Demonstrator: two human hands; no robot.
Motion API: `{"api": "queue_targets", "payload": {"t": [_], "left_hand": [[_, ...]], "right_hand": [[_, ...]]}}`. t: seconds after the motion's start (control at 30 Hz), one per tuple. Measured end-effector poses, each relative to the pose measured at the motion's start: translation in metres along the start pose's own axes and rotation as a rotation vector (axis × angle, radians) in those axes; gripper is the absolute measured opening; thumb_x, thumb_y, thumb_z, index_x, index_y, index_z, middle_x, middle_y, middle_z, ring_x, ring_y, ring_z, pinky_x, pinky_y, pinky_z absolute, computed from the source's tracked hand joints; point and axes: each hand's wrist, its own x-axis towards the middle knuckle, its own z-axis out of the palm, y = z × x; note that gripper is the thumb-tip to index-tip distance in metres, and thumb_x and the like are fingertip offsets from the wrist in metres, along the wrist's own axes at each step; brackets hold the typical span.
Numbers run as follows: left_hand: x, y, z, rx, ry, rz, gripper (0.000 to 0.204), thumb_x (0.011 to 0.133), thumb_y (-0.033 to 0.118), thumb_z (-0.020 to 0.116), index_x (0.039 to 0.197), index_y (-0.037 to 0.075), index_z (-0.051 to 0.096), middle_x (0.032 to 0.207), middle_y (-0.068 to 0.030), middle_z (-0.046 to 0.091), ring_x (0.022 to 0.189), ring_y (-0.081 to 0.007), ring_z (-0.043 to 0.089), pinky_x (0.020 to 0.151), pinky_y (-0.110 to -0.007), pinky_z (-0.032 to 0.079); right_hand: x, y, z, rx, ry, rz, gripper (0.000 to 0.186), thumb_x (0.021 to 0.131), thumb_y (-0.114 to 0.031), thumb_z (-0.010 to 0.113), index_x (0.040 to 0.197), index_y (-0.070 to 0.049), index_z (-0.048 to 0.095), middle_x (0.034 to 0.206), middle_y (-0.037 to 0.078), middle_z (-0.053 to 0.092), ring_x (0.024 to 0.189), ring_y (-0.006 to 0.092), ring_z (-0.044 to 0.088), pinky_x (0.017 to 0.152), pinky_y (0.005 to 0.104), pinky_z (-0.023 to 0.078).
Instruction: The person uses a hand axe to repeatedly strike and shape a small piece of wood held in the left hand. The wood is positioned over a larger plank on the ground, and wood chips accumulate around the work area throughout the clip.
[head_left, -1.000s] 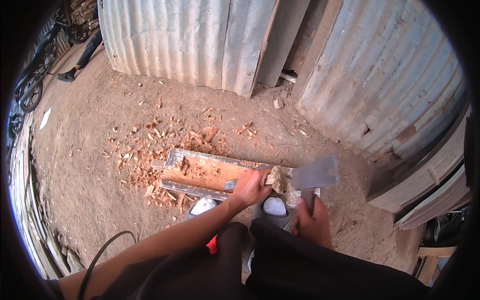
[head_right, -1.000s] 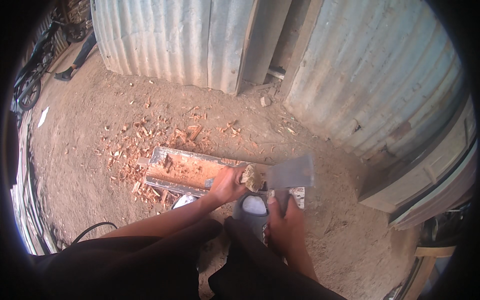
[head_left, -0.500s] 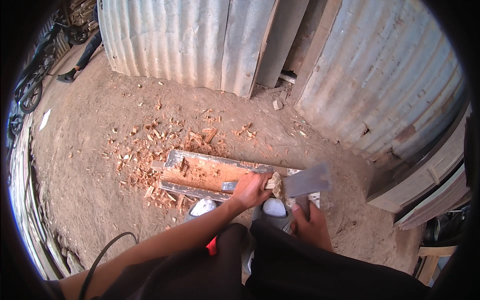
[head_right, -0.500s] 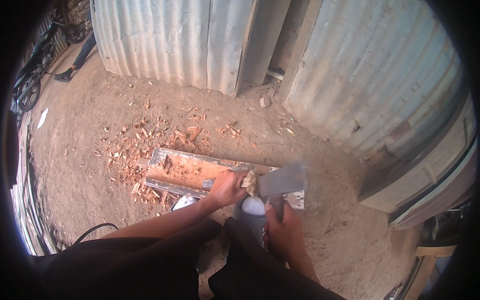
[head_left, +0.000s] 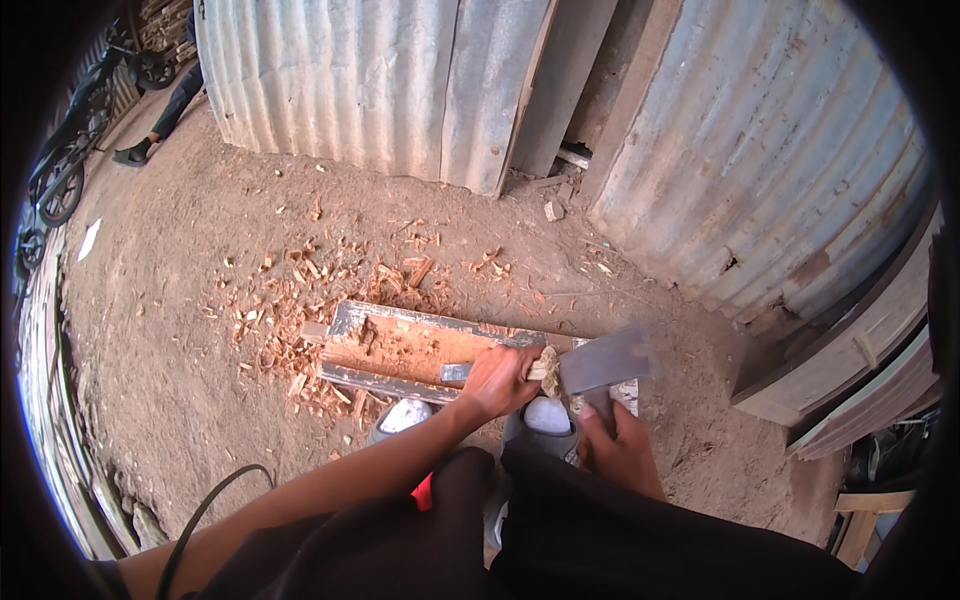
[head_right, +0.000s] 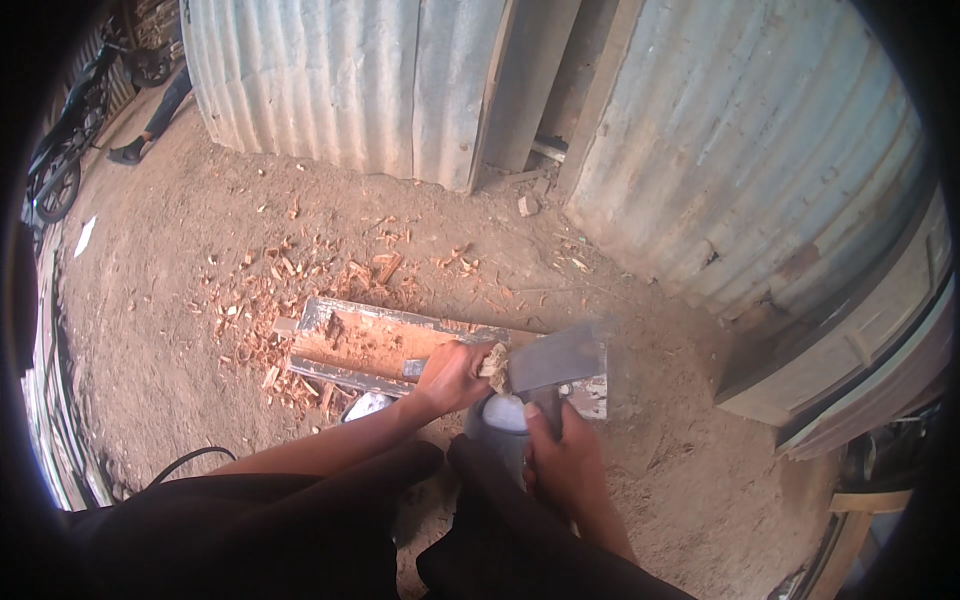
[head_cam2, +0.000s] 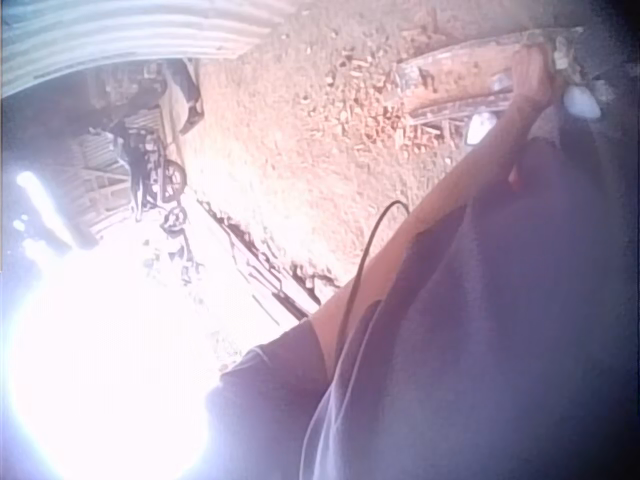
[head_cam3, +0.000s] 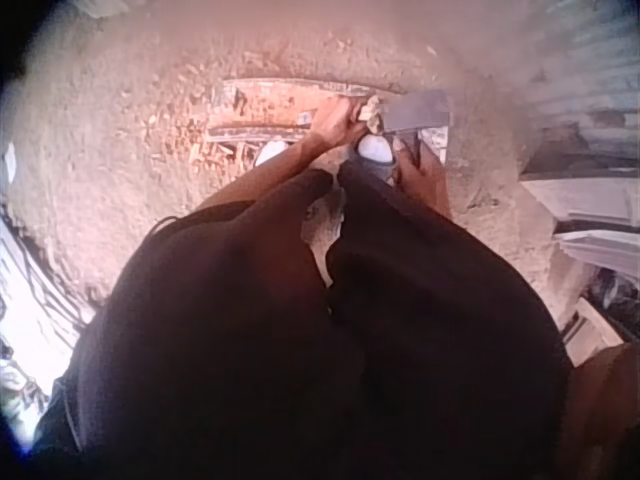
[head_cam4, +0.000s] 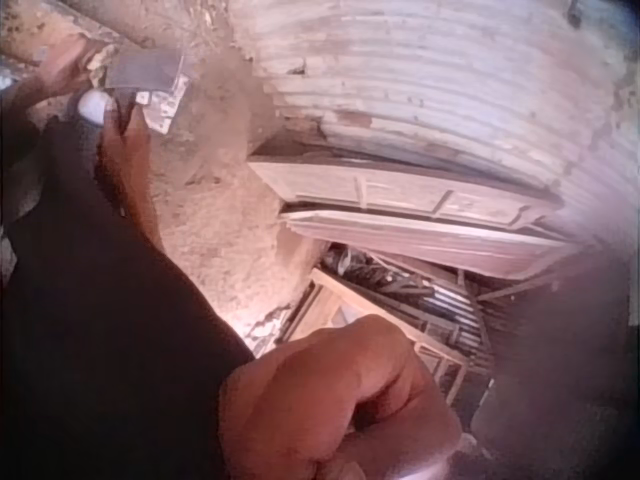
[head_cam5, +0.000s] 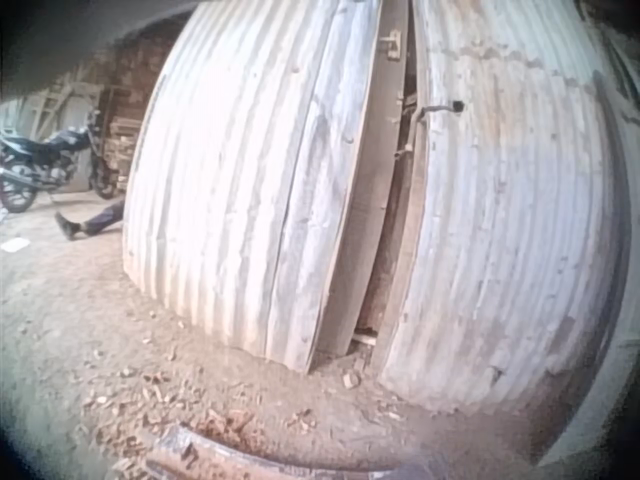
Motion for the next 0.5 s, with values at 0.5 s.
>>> {"api": "queue_targets", "payload": {"t": [0.5], "left_hand": [[0.002, -0.004, 0.005, 0.024, 0.050, -0.014, 0.026, 0.077, 0.021, 0.073, 0.096, 0.007, 0.062, 0.075, -0.0205, 0.067, 0.080, -0.0449, 0.068, 0.071, -0.055, 0.053]], "right_hand": [[0.012, 0.005, 0.003, 0.044, 0.031, -0.047, 0.029, 0.105, -0.031, 0.061, 0.096, -0.004, 0.056, 0.067, 0.003, 0.055, 0.047, 0.0136, 0.053, 0.042, 0.0322, 0.045]]}}
